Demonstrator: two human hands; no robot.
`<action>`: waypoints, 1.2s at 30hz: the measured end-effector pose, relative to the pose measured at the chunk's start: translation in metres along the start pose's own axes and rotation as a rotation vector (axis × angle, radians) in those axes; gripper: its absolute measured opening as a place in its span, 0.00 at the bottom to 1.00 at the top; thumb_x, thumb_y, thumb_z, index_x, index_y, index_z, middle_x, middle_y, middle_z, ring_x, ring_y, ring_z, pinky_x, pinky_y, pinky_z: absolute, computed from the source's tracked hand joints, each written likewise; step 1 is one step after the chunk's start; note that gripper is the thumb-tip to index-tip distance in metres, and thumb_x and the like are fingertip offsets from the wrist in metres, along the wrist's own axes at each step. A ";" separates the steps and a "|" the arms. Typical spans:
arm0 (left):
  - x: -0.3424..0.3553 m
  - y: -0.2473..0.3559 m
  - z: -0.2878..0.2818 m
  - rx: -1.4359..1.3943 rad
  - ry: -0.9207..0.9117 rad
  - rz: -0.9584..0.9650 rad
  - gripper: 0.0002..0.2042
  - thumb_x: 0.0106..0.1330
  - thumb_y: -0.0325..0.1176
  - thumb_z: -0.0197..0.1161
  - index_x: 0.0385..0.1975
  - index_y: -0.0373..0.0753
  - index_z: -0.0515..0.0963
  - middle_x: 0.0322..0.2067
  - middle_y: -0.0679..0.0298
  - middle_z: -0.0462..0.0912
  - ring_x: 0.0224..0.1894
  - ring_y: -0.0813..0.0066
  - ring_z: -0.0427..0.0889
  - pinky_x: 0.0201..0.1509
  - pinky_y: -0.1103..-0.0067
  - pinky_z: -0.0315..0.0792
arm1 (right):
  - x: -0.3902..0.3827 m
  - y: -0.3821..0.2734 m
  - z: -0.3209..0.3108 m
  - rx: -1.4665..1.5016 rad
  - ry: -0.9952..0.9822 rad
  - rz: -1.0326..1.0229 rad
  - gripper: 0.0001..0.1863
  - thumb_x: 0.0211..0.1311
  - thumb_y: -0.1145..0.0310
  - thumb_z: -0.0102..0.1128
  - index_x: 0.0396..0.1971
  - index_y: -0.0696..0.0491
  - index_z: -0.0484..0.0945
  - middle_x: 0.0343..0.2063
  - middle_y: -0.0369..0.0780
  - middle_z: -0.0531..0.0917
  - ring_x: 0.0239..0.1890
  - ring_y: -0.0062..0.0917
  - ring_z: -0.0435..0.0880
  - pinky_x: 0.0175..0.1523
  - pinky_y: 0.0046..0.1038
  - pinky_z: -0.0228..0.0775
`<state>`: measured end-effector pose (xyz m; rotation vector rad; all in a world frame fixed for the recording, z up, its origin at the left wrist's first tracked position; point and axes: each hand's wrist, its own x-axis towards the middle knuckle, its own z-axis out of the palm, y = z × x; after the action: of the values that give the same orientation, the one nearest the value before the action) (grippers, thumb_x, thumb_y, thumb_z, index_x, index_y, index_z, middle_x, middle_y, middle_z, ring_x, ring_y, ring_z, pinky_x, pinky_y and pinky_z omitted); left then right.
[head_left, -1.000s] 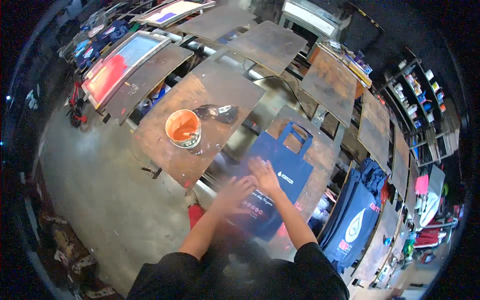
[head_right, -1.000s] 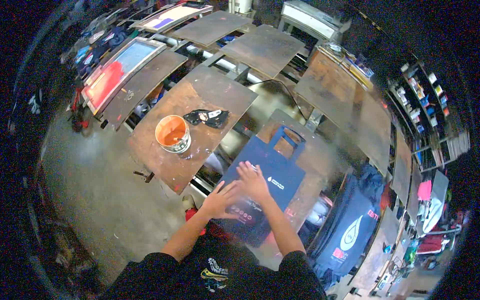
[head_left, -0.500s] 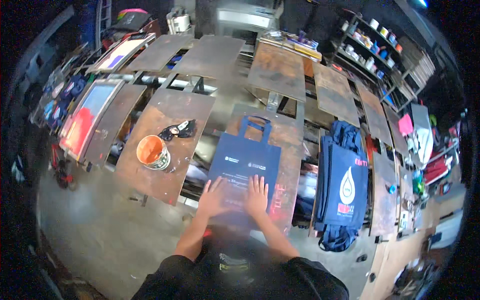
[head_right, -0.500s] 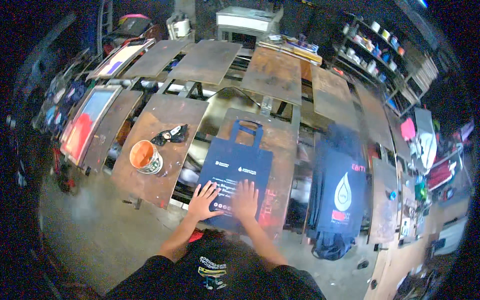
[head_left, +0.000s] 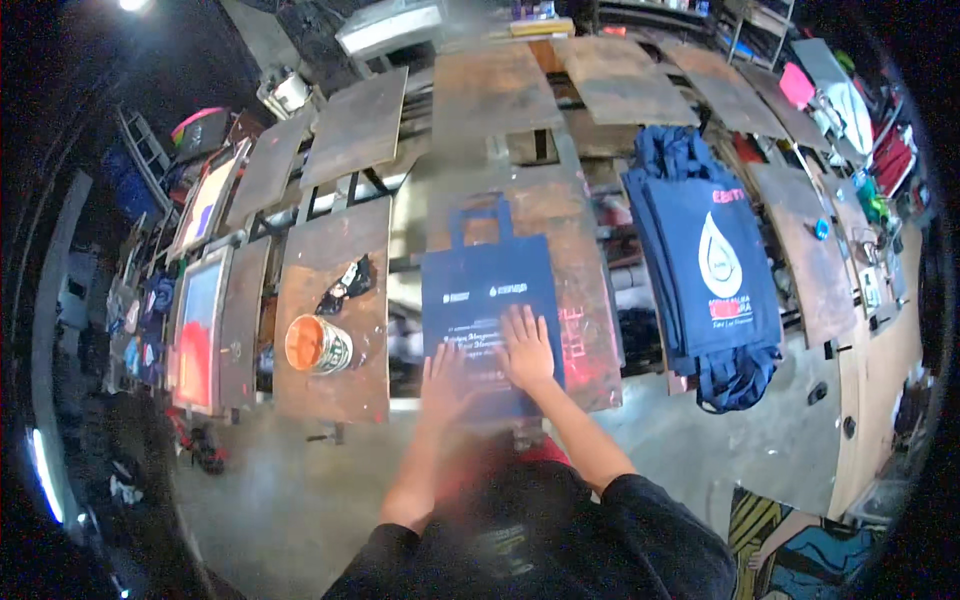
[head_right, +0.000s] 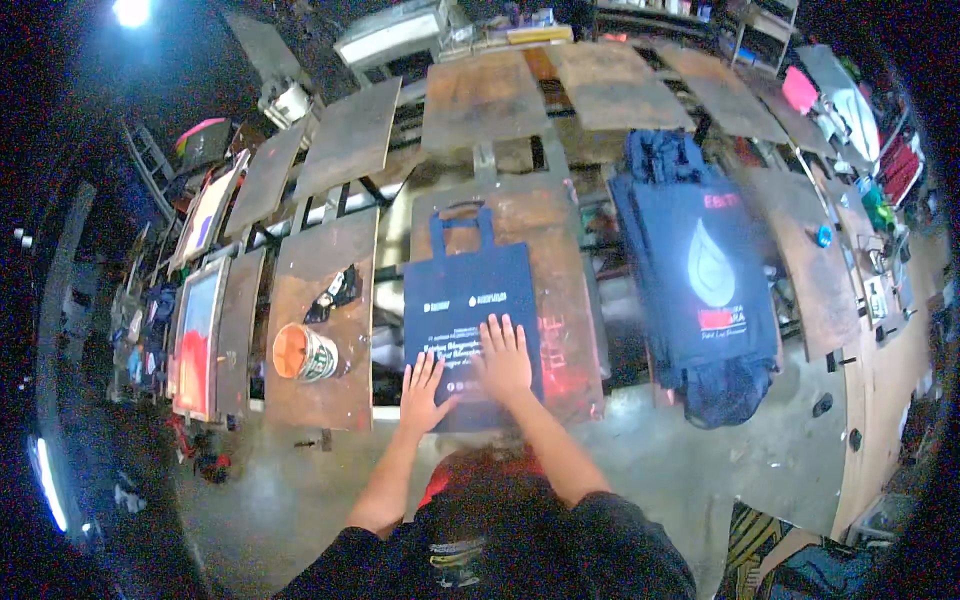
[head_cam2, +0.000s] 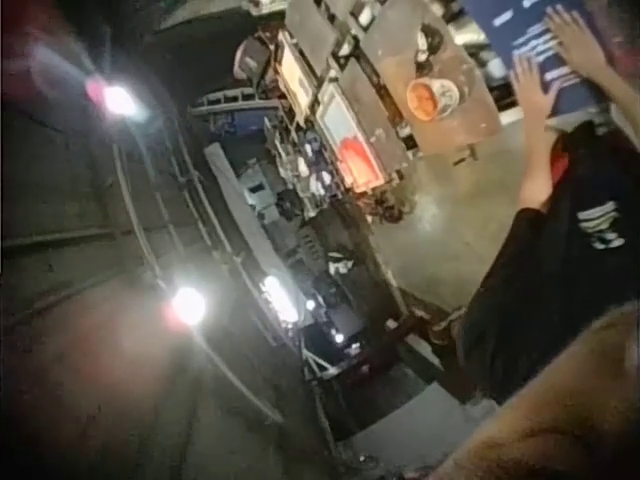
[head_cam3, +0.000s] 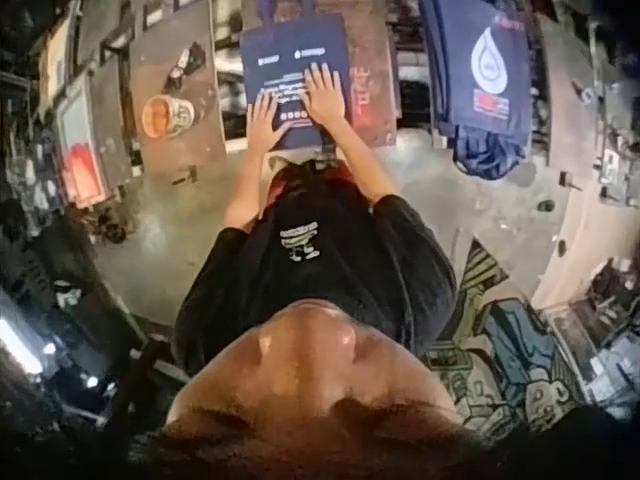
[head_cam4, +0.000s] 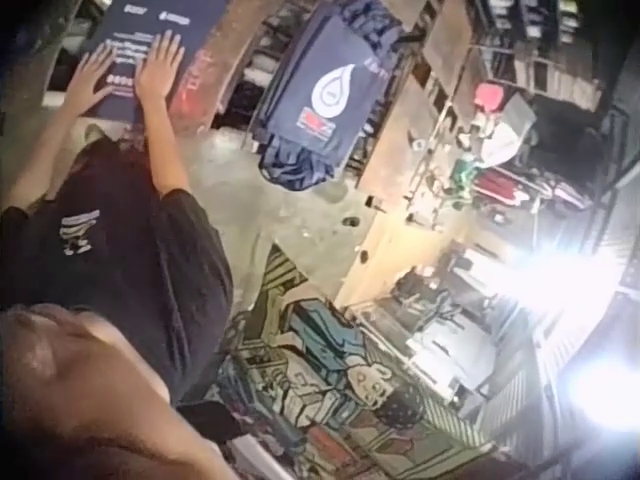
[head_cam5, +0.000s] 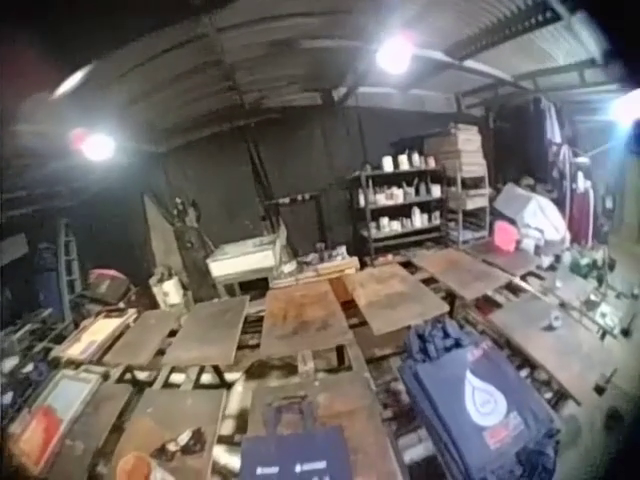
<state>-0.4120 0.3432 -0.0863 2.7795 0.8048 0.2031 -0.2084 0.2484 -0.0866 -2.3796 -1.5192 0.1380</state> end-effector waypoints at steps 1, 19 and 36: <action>-0.008 -0.003 -0.001 0.009 -0.010 -0.030 0.41 0.63 0.59 0.60 0.73 0.44 0.59 0.75 0.54 0.53 0.77 0.56 0.49 0.76 0.53 0.43 | 0.001 -0.001 -0.002 0.016 -0.006 0.007 0.37 0.71 0.47 0.45 0.73 0.53 0.58 0.75 0.41 0.55 0.78 0.37 0.45 0.79 0.46 0.34; -0.185 -0.096 0.024 -0.334 0.119 -0.403 0.24 0.67 0.41 0.64 0.60 0.37 0.74 0.60 0.51 0.77 0.62 0.55 0.76 0.65 0.67 0.69 | -0.013 -0.110 -0.007 -0.155 0.121 0.168 0.40 0.63 0.50 0.63 0.68 0.58 0.63 0.65 0.55 0.69 0.71 0.46 0.62 0.72 0.62 0.42; -0.490 -0.167 -0.161 -1.036 0.646 -0.600 0.29 0.60 0.35 0.72 0.62 0.36 0.73 0.58 0.56 0.79 0.59 0.65 0.77 0.65 0.69 0.69 | -0.223 -0.506 0.037 0.740 -0.608 -0.618 0.17 0.69 0.58 0.56 0.39 0.57 0.85 0.31 0.45 0.87 0.33 0.28 0.85 0.43 0.32 0.75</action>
<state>-0.9395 0.2460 -0.0086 1.4227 1.1692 1.0632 -0.7528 0.2514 0.0172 -1.2735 -1.9216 1.1229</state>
